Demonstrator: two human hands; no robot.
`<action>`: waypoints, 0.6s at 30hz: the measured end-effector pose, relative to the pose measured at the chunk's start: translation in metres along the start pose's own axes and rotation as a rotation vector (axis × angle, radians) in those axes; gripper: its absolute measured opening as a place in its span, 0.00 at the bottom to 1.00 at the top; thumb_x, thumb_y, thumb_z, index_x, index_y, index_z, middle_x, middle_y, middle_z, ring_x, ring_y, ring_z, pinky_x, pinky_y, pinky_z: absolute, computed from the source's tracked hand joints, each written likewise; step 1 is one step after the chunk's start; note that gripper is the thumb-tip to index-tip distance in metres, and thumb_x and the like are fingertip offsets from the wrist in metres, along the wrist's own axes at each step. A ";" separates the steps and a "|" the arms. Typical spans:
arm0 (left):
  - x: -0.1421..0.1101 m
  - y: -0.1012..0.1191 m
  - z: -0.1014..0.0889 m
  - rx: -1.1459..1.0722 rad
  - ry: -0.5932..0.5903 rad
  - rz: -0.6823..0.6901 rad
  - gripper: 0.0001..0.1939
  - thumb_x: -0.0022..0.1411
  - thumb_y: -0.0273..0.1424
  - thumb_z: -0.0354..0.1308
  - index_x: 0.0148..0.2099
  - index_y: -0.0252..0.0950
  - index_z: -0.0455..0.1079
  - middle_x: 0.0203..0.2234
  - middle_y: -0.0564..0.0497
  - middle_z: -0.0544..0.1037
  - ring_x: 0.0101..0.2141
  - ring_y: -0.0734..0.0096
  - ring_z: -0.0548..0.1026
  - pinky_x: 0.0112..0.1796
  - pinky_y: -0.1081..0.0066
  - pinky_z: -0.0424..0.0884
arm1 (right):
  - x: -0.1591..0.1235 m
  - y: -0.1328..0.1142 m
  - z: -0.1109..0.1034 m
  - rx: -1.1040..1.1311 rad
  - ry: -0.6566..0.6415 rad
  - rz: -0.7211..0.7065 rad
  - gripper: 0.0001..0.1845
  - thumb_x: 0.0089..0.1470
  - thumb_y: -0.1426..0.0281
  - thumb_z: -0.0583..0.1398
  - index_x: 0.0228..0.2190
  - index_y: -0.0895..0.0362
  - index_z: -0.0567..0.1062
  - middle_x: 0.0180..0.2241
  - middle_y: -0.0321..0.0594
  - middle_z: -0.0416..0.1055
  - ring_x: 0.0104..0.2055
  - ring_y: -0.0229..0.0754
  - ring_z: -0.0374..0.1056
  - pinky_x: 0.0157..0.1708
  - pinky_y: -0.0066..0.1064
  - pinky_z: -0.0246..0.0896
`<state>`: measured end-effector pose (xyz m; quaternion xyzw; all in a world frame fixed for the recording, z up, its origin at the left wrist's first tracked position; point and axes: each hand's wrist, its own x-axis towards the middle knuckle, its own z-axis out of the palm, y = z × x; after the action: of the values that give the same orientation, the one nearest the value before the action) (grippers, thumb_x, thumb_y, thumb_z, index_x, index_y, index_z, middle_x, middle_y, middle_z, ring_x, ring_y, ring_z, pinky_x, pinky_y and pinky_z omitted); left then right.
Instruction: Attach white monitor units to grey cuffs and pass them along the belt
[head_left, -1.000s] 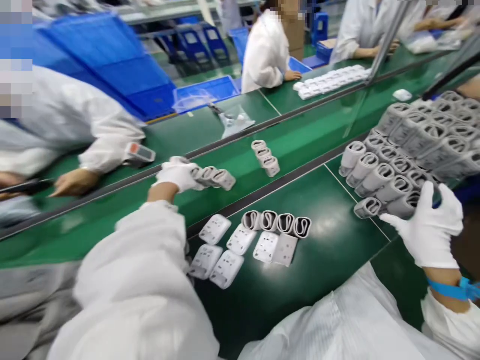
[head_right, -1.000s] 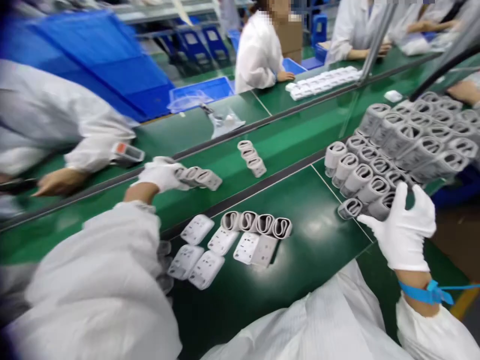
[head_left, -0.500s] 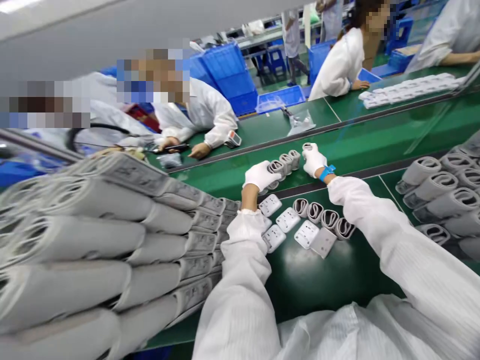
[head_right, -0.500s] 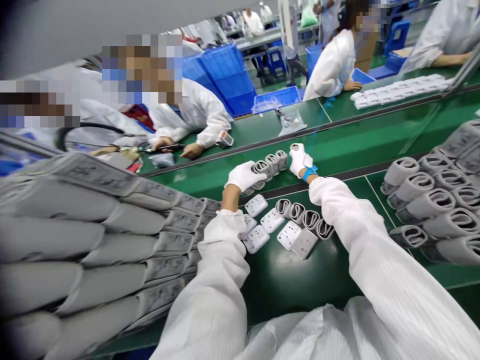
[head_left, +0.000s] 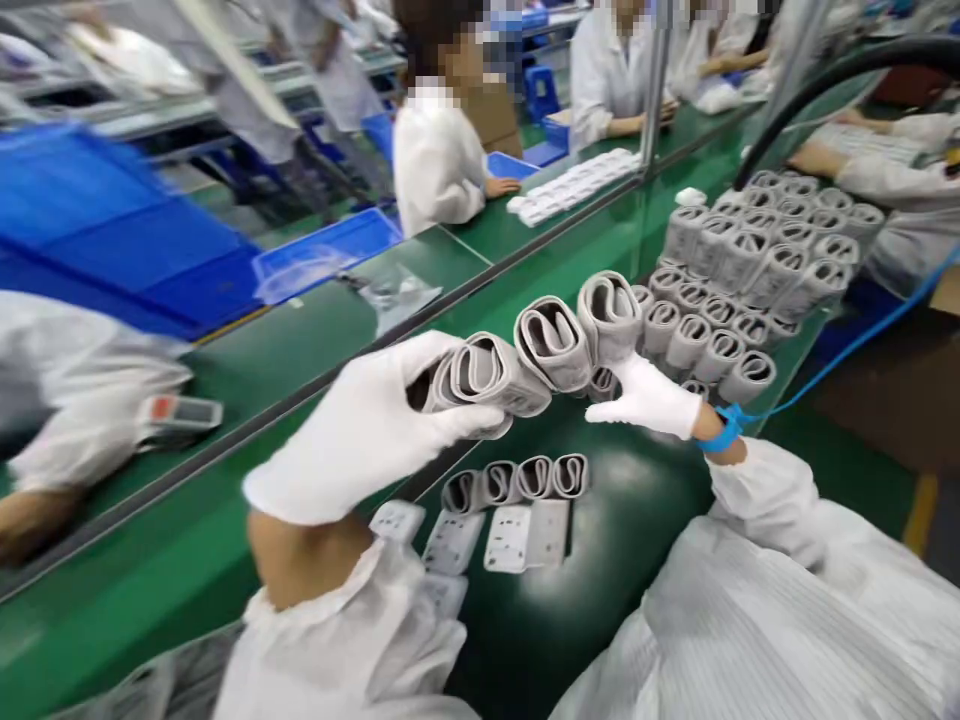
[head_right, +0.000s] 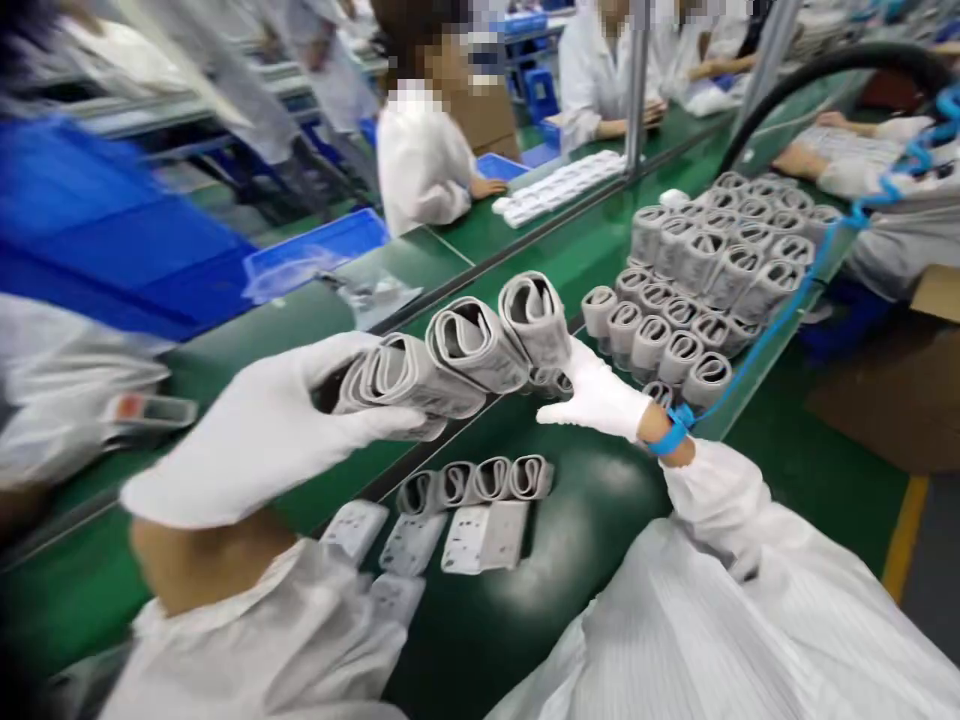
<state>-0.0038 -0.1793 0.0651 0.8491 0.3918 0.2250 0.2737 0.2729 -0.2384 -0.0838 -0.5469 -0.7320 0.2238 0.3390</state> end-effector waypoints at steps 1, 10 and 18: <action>0.013 0.012 0.004 0.033 -0.056 0.047 0.19 0.51 0.46 0.73 0.42 0.44 0.77 0.32 0.52 0.82 0.32 0.56 0.79 0.33 0.58 0.77 | -0.020 -0.003 -0.015 0.139 0.110 -0.006 0.55 0.52 0.57 0.73 0.72 0.52 0.56 0.73 0.49 0.55 0.75 0.60 0.51 0.74 0.55 0.49; 0.155 0.142 0.066 0.302 -0.435 0.494 0.15 0.56 0.38 0.70 0.44 0.37 0.76 0.34 0.54 0.78 0.35 0.65 0.78 0.41 0.63 0.74 | -0.121 -0.004 -0.141 0.010 0.817 0.040 0.45 0.50 0.59 0.76 0.66 0.38 0.67 0.67 0.34 0.64 0.71 0.57 0.60 0.73 0.52 0.55; 0.235 0.137 0.141 0.295 -0.471 0.610 0.28 0.43 0.26 0.76 0.50 0.41 0.79 0.39 0.53 0.76 0.46 0.51 0.77 0.55 0.47 0.71 | -0.114 0.018 -0.139 -0.431 0.889 0.320 0.37 0.49 0.61 0.73 0.59 0.52 0.72 0.54 0.46 0.76 0.51 0.58 0.78 0.54 0.50 0.75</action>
<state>0.2930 -0.1090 0.0868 0.9847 0.0770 0.0365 0.1522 0.4069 -0.3476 -0.0315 -0.7517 -0.4540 -0.1369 0.4584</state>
